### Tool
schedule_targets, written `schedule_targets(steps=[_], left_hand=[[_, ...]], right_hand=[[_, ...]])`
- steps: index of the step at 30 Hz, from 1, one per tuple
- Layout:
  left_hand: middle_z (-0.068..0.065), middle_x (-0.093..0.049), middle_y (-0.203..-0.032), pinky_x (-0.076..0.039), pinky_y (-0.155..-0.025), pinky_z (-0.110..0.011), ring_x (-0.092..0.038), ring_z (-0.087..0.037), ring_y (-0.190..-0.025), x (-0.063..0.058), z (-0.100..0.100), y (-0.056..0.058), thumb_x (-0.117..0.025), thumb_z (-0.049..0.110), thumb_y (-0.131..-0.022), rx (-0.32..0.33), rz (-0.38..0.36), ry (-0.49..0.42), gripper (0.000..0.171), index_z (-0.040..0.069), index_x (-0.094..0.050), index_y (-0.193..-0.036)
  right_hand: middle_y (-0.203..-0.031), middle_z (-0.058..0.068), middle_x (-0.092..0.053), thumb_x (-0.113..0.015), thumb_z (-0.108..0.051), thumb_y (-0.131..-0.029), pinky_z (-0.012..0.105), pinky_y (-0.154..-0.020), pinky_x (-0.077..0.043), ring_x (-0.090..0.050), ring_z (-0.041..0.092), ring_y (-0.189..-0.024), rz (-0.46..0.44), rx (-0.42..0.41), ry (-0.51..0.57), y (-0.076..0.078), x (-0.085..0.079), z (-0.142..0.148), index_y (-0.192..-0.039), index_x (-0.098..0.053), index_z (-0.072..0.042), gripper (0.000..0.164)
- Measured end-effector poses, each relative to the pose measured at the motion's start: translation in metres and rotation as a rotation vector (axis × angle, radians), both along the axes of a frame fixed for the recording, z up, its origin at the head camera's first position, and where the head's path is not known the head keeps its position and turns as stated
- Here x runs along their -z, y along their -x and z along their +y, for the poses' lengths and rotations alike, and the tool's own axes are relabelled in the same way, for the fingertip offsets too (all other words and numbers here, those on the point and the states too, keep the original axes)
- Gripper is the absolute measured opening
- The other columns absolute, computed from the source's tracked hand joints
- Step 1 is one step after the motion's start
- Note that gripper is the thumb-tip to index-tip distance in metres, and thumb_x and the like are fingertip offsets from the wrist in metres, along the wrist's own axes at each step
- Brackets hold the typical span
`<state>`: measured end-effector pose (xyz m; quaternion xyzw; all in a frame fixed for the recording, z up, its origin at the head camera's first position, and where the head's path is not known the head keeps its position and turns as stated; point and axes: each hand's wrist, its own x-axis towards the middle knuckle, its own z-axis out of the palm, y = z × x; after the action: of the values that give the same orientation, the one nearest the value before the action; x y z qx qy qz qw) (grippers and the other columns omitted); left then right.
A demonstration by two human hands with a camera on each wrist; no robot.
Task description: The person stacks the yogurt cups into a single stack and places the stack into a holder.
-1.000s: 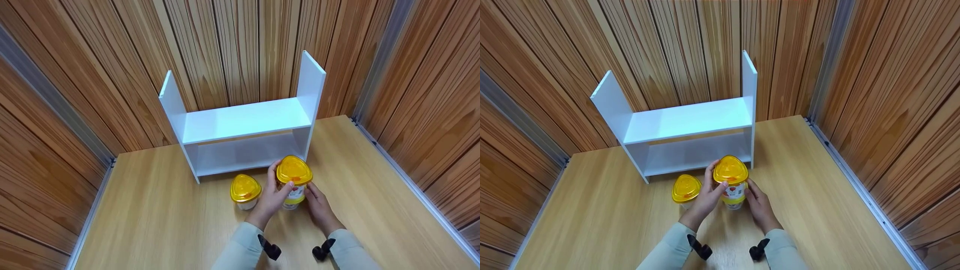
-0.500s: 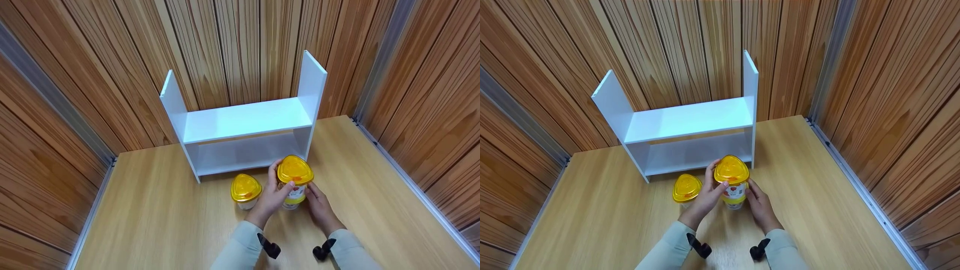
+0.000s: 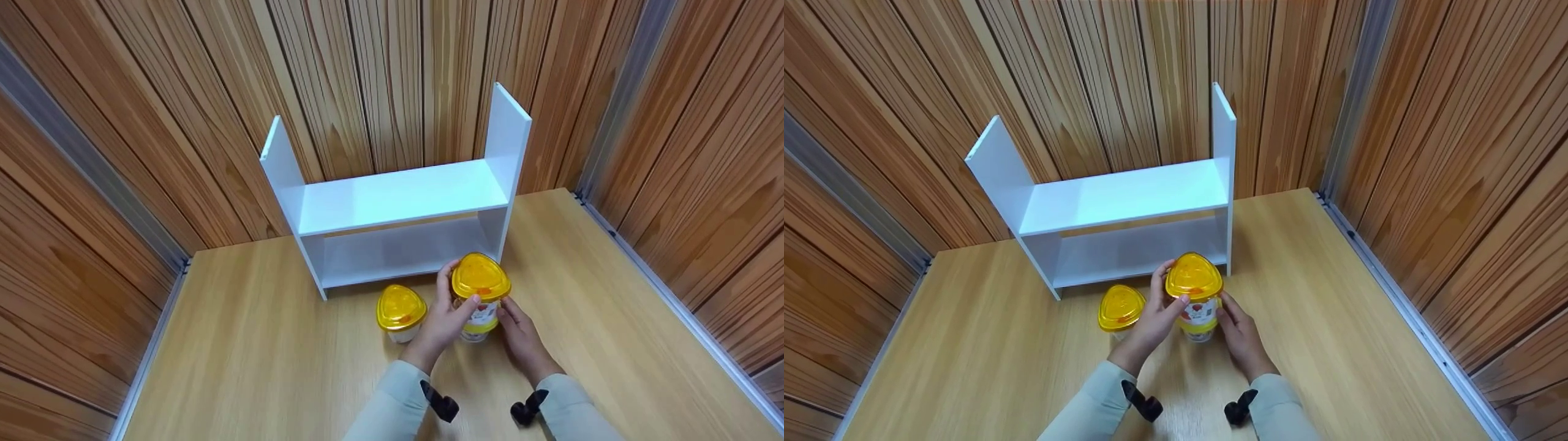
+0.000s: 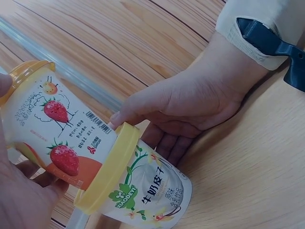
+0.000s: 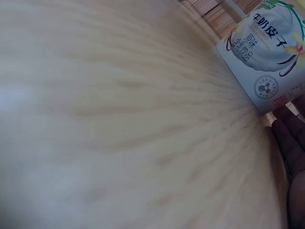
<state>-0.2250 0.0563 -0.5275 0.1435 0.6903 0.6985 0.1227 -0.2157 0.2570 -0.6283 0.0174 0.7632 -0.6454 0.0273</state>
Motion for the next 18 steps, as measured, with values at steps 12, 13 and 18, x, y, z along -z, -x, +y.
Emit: schedule_targets(steps=[12,13,18], left_hand=[[0.008,-0.040,-0.151,-0.025,-0.117,-0.062,-0.043,-0.022,-0.136,-0.0003,-0.0013,0.0005,-0.068,0.034,-0.097,0.008,0.003,-0.006,0.072,0.047,-0.023,-0.151],[0.007,-0.039,-0.151,-0.026,-0.117,-0.061,-0.044,-0.022,-0.136,-0.0002,-0.0013,0.0007,-0.068,0.033,-0.097,0.009,0.007,-0.011,0.072,0.046,-0.023,-0.151],[0.006,-0.034,-0.153,-0.028,-0.117,-0.058,-0.043,-0.021,-0.136,-0.0005,-0.0022,0.0020,-0.069,0.030,-0.097,0.001,0.028,-0.026,0.071,0.049,-0.024,-0.149]], right_hand=[[-0.167,0.003,-0.024,-0.040,-0.059,-0.103,0.052,-0.123,-0.014,-0.018,0.027,-0.154,0.020,-0.003,0.005,-0.0007,-0.0002,-0.0002,-0.162,-0.026,-0.025,0.069],[-0.167,0.002,-0.025,-0.041,-0.060,-0.103,0.052,-0.123,-0.014,-0.018,0.026,-0.154,0.018,0.001,0.009,-0.0009,-0.0003,-0.0005,-0.161,-0.026,-0.026,0.069],[-0.166,0.001,-0.027,-0.042,-0.058,-0.103,0.050,-0.123,-0.016,-0.020,0.024,-0.153,0.035,-0.004,0.035,-0.0001,0.0012,-0.0010,-0.161,-0.028,-0.025,0.068]])
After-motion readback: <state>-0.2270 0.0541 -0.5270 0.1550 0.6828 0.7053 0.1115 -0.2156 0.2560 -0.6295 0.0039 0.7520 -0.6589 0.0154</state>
